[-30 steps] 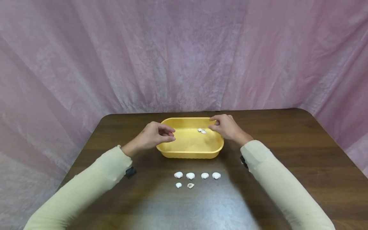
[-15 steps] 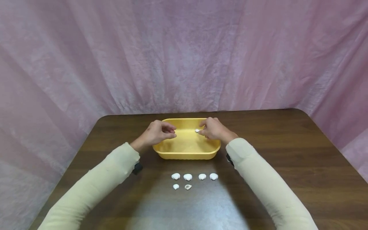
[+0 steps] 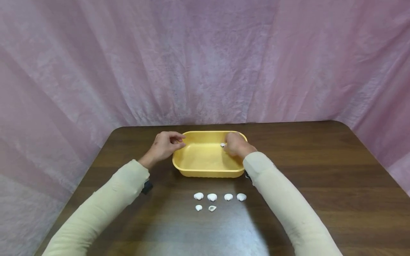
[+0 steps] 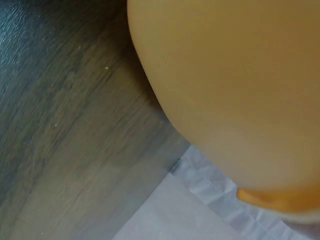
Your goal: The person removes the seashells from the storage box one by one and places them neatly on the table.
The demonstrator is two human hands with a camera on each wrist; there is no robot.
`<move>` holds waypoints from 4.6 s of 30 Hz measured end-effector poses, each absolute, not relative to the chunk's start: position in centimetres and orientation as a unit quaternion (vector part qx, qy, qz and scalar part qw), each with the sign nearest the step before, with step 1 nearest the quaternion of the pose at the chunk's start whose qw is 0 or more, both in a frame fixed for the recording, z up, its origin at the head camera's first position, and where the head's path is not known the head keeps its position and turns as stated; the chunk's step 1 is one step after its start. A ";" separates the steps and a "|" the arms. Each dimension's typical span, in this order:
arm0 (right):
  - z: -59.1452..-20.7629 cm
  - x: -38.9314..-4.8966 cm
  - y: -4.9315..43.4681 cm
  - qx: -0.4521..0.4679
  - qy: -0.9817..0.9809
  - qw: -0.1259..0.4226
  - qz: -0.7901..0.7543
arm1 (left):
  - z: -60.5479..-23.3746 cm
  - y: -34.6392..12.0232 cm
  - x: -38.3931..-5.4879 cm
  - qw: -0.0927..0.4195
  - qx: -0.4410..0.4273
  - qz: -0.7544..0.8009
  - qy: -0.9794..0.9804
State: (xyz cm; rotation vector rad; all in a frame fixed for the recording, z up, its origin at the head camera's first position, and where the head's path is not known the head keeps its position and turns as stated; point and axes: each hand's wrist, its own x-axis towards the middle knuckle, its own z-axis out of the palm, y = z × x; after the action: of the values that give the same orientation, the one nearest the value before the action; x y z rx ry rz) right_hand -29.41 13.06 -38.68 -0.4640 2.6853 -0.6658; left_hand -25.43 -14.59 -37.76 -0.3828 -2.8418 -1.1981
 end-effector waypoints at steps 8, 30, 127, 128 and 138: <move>-39.3 -29.6 12.9 -0.163 0.952 0.144 -0.214 | -38.5 -15.5 -25.4 0.019 -0.095 -0.360 -0.928; -35.4 -26.9 15.3 -0.153 0.899 0.169 -0.373 | -39.1 -15.9 -25.0 -0.048 -0.019 -0.448 -0.892; -41.3 -12.0 16.5 -0.224 0.830 0.265 -0.436 | -38.6 -16.8 -24.6 -0.084 -0.026 -0.477 -0.875; -41.3 -12.0 16.5 -0.224 0.831 0.265 -0.435 | -38.6 -16.8 -24.6 -0.084 -0.025 -0.477 -0.875; -37.1 -14.4 17.4 -0.236 0.826 0.264 -0.439 | -38.8 -16.7 -24.7 -0.083 -0.032 -0.485 -0.870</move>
State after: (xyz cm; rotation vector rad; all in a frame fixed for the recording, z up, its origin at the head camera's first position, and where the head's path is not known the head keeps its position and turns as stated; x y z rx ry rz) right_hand -14.40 17.36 -37.11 -0.6371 2.2319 -1.1880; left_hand -24.65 -16.69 -38.77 -0.1071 -2.8863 -1.6106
